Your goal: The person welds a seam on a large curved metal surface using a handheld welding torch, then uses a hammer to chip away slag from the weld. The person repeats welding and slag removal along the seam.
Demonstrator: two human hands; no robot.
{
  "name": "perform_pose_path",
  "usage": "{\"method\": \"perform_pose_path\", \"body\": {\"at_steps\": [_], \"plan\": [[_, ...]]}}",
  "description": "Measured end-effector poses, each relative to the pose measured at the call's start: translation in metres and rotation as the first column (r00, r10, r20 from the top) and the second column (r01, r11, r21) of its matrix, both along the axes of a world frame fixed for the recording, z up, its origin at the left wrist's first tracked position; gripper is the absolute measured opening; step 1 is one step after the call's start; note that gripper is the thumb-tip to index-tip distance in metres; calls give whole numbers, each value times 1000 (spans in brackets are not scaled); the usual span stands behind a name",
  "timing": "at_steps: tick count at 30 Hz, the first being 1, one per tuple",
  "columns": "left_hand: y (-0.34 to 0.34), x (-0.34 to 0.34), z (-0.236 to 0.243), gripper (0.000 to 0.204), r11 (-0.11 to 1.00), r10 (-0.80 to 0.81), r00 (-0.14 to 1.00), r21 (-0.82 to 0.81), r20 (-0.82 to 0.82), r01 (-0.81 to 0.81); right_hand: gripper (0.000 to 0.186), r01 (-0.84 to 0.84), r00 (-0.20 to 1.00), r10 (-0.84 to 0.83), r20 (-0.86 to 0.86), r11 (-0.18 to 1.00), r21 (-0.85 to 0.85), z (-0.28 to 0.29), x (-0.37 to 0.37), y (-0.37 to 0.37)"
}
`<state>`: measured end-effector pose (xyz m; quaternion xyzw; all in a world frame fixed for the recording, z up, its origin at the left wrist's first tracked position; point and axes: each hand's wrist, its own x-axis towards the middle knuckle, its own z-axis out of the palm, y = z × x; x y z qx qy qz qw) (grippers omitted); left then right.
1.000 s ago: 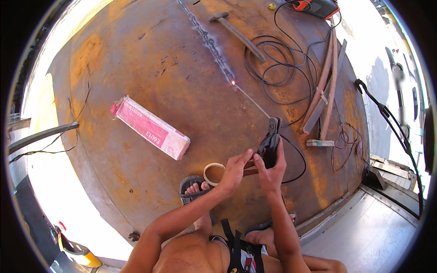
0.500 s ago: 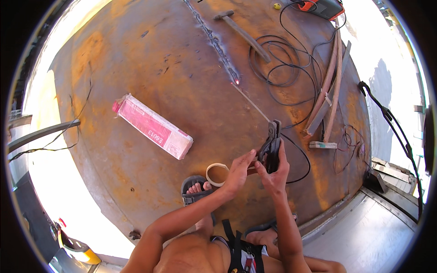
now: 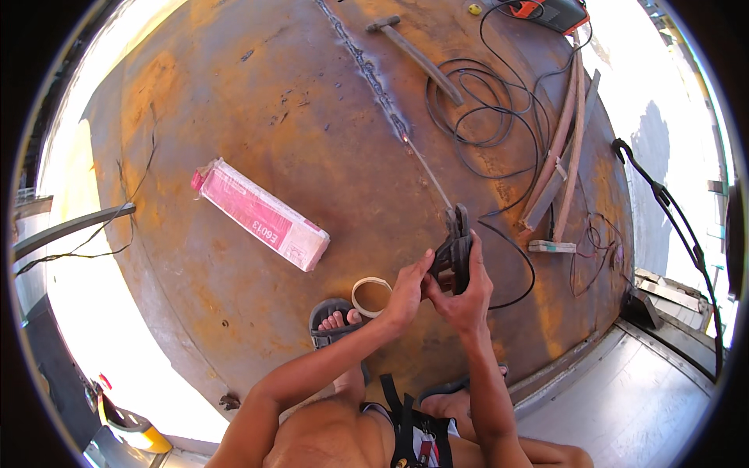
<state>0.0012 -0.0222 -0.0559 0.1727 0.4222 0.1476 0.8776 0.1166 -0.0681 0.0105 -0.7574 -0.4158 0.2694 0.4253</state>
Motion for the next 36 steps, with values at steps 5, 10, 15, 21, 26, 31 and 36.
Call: {"method": "perform_pose_path", "body": {"at_steps": [5, 10, 15, 21, 26, 31, 36], "plan": [[2, 0, 4, 61, 1000, 10, 1000, -23, 11, -10, 95, -15, 999, 15, 44, 1000, 5, -7, 1, -2], [5, 0, 7, 60, 1000, 6, 1000, -22, 10, -6, 94, -14, 999, 14, 38, 1000, -11, -8, 1, -1], [3, 1, 1, 60, 999, 3, 1000, -33, -26, -4, 94, -3, 1000, 3, 15, 1000, -18, -6, 0, 0], [3, 8, 5, 55, 994, 106, 992, -10, -70, -107, 94, 27, 999, -26, 21, 999, -27, -8, 0, 3], [6, 7, 12, 56, 992, 125, 990, -23, -64, -127, 93, 27, 1000, -28, -4, 999, -42, -7, 0, 4], [7, 7, 17, 59, 993, 117, 992, -27, -53, -118, 94, 20, 1000, -20, 2, 999, -41, -8, 0, 3], [6, 8, 19, 61, 993, 112, 992, -18, -64, -114, 96, -19, 997, 19, 77, 1000, 3, -12, 2, 1]]}}
